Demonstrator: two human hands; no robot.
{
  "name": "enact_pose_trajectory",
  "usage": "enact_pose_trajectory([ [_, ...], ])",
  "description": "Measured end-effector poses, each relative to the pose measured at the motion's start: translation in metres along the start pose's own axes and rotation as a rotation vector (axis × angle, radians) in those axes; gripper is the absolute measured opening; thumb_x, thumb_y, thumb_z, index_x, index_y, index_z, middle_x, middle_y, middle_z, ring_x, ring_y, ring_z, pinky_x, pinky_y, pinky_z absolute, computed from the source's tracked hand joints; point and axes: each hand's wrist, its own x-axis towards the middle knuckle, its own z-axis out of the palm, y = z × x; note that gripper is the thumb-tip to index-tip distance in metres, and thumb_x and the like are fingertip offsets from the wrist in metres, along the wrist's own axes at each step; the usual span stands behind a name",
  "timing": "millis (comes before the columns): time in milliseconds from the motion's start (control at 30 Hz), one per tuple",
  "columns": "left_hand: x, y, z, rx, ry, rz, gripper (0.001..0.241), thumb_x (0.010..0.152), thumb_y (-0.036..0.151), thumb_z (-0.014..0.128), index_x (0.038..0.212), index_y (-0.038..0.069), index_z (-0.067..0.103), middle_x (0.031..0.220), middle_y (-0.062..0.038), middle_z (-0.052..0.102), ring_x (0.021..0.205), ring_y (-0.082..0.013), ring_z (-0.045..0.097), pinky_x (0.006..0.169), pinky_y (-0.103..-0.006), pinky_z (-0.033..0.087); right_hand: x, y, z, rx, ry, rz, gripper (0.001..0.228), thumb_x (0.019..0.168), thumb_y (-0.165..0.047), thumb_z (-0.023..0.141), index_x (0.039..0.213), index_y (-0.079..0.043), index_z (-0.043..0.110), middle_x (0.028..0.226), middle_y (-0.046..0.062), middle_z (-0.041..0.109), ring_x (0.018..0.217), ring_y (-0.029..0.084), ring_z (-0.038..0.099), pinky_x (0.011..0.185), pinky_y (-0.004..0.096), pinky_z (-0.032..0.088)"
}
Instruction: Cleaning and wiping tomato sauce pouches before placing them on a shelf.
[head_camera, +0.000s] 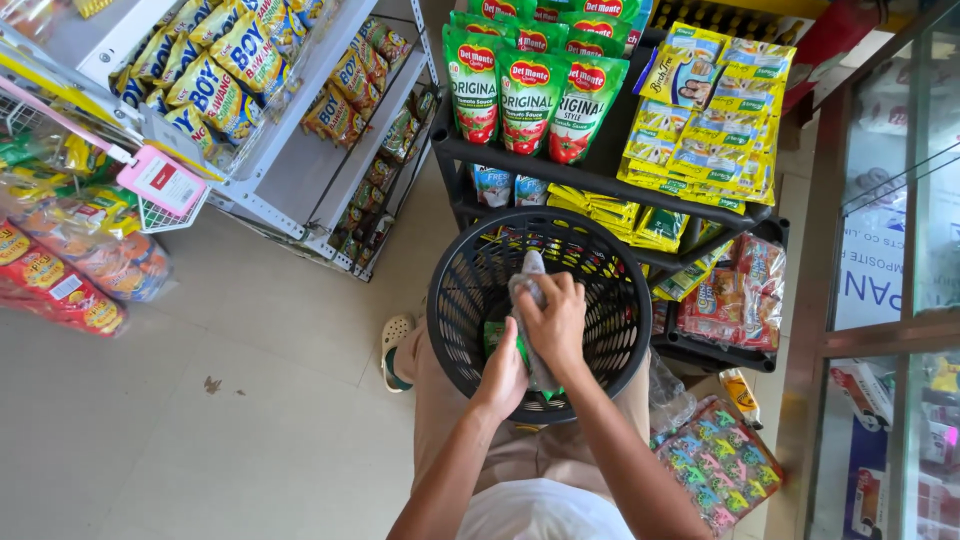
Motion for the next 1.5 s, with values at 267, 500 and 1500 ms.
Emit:
enact_pose_trajectory([
  [267, 0.020, -0.001, -0.021, -0.146, 0.134, 0.090, 0.060, 0.096, 0.061, 0.055, 0.131, 0.013, 0.066, 0.130, -0.013, 0.068, 0.115, -0.0246, 0.064, 0.103, -0.0403, 0.051, -0.035, -0.023, -0.009, 0.096, -0.063, -0.039, 0.029, 0.100, -0.043, 0.060, 0.118, -0.023, 0.070, 0.119, 0.006, 0.059, 0.117, 0.035, 0.052, 0.091, 0.048, 0.046],
  [500, -0.023, 0.019, 0.036, 0.075, -0.128, 0.284, 0.075, 0.104, 0.051, 0.047, 0.164, 0.018, 0.017, 0.166, -0.015, 0.021, 0.146, -0.0247, 0.030, 0.119, -0.0463, 0.027, -0.011, 0.012, 0.005, 0.341, -0.008, 0.207, 0.029, 0.106, -0.033, 0.054, 0.113, -0.008, 0.067, 0.109, 0.023, 0.060, 0.104, 0.053, 0.058, 0.087, 0.058, 0.049],
  [1500, -0.005, -0.016, -0.005, -0.019, 0.038, 0.159, 0.065, 0.103, 0.056, 0.039, 0.146, 0.009, 0.052, 0.149, -0.016, 0.052, 0.134, -0.0253, 0.052, 0.115, -0.0429, 0.039, -0.038, -0.035, -0.028, -0.048, -0.061, -0.040, 0.029, 0.104, -0.044, 0.052, 0.123, -0.022, 0.057, 0.122, 0.003, 0.049, 0.117, 0.032, 0.045, 0.092, 0.046, 0.041],
])
